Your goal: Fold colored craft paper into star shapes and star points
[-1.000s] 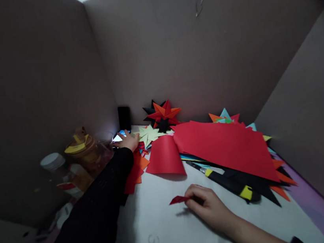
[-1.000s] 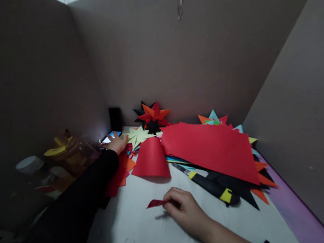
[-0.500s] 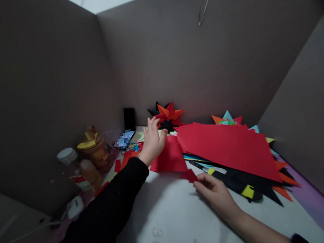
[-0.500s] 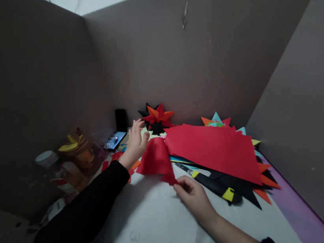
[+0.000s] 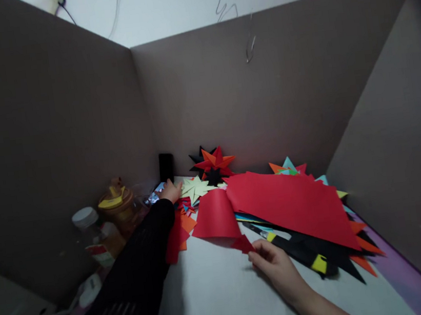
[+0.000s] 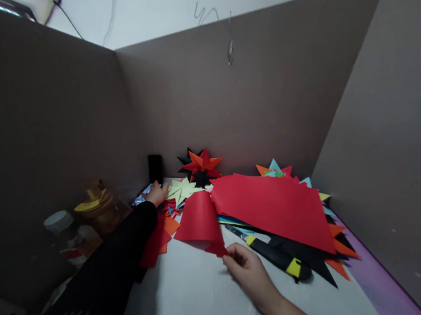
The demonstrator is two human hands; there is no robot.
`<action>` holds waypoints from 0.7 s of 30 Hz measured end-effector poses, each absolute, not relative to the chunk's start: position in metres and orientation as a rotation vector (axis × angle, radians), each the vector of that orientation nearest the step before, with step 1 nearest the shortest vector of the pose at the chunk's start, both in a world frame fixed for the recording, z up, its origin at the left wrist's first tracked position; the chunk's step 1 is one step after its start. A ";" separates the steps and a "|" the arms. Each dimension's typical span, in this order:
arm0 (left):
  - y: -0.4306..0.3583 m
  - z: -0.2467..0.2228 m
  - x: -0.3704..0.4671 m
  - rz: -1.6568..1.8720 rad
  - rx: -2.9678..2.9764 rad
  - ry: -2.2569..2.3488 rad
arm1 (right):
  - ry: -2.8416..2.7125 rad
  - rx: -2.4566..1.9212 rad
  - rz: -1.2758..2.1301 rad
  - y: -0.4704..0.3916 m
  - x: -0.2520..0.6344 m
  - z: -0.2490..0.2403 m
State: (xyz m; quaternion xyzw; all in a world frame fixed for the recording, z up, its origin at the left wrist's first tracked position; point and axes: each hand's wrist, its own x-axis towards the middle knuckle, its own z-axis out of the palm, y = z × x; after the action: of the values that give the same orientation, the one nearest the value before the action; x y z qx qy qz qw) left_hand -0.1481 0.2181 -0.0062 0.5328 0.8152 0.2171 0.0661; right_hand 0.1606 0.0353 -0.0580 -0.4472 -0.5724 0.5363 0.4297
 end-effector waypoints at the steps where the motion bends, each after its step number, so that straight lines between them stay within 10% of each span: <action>1: 0.224 -0.005 -0.146 0.665 1.639 2.440 | -1.447 -1.118 1.337 0.036 0.161 -0.059; 12: 0.155 0.048 -0.073 1.463 2.106 1.603 | -1.380 -1.138 1.359 0.037 0.161 -0.061; 21: 0.037 -0.017 0.000 1.103 1.335 1.132 | -1.501 -1.039 1.231 0.029 0.160 -0.049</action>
State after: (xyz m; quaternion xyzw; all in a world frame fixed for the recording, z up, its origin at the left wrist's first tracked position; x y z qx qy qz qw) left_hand -0.0001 0.0370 -0.0171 0.5548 0.4705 0.4582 0.5108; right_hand 0.1596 0.0294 -0.0488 -0.4206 -0.6079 0.4984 0.4529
